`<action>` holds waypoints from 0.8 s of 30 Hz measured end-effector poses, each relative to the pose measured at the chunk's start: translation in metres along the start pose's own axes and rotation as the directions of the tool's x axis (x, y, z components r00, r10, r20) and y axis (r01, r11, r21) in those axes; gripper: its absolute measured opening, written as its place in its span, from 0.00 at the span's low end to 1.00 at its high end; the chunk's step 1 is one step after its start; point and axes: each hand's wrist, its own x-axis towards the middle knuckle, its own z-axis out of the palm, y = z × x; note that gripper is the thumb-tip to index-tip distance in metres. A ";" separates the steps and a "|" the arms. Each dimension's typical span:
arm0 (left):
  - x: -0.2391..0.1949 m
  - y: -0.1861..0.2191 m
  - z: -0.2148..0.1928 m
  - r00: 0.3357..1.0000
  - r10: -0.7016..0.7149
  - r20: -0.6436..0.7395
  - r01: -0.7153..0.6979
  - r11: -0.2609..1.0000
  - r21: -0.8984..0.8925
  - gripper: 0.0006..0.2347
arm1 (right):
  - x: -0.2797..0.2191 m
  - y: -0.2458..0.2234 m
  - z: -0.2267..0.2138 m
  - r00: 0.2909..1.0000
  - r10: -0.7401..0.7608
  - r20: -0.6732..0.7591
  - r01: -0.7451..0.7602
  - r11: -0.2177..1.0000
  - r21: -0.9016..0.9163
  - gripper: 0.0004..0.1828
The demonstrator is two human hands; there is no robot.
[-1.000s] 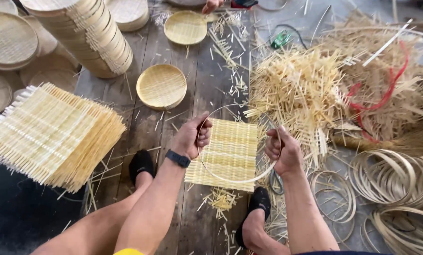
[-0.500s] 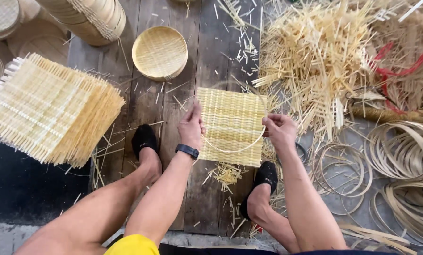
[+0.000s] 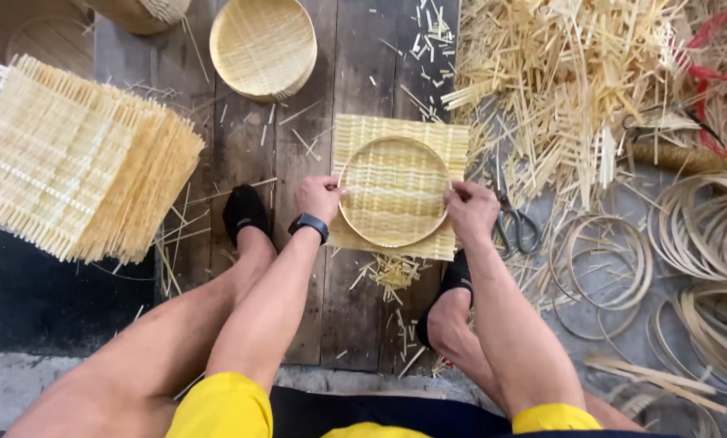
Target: Making a bamboo steamer basket by weaving strips into a base and trimming them to fit a wooden mold and ring.
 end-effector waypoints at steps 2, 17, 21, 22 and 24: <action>0.007 0.001 -0.002 1.000 -0.007 -0.018 0.007 1.000 -0.008 0.13 | 0.003 0.002 0.001 0.998 0.059 0.018 -0.059 0.998 -0.020 0.15; 0.027 -0.036 0.012 0.990 -0.113 0.087 0.133 0.947 -0.291 0.09 | -0.001 0.013 0.007 0.998 0.014 -0.054 -0.015 1.000 -0.022 0.12; 0.057 -0.074 0.025 0.993 0.050 0.104 -0.039 0.994 -0.105 0.07 | 0.005 0.031 0.017 0.995 -0.102 -0.007 0.099 0.978 -0.181 0.06; 0.063 -0.074 0.029 0.992 0.087 0.091 -0.074 0.988 -0.132 0.07 | 0.009 0.034 0.019 0.991 -0.131 -0.041 0.121 0.975 -0.187 0.06; 0.075 -0.079 0.036 0.980 -0.070 0.185 0.109 0.972 -0.210 0.11 | 0.013 0.042 0.029 0.999 0.019 -0.041 -0.020 0.999 -0.038 0.13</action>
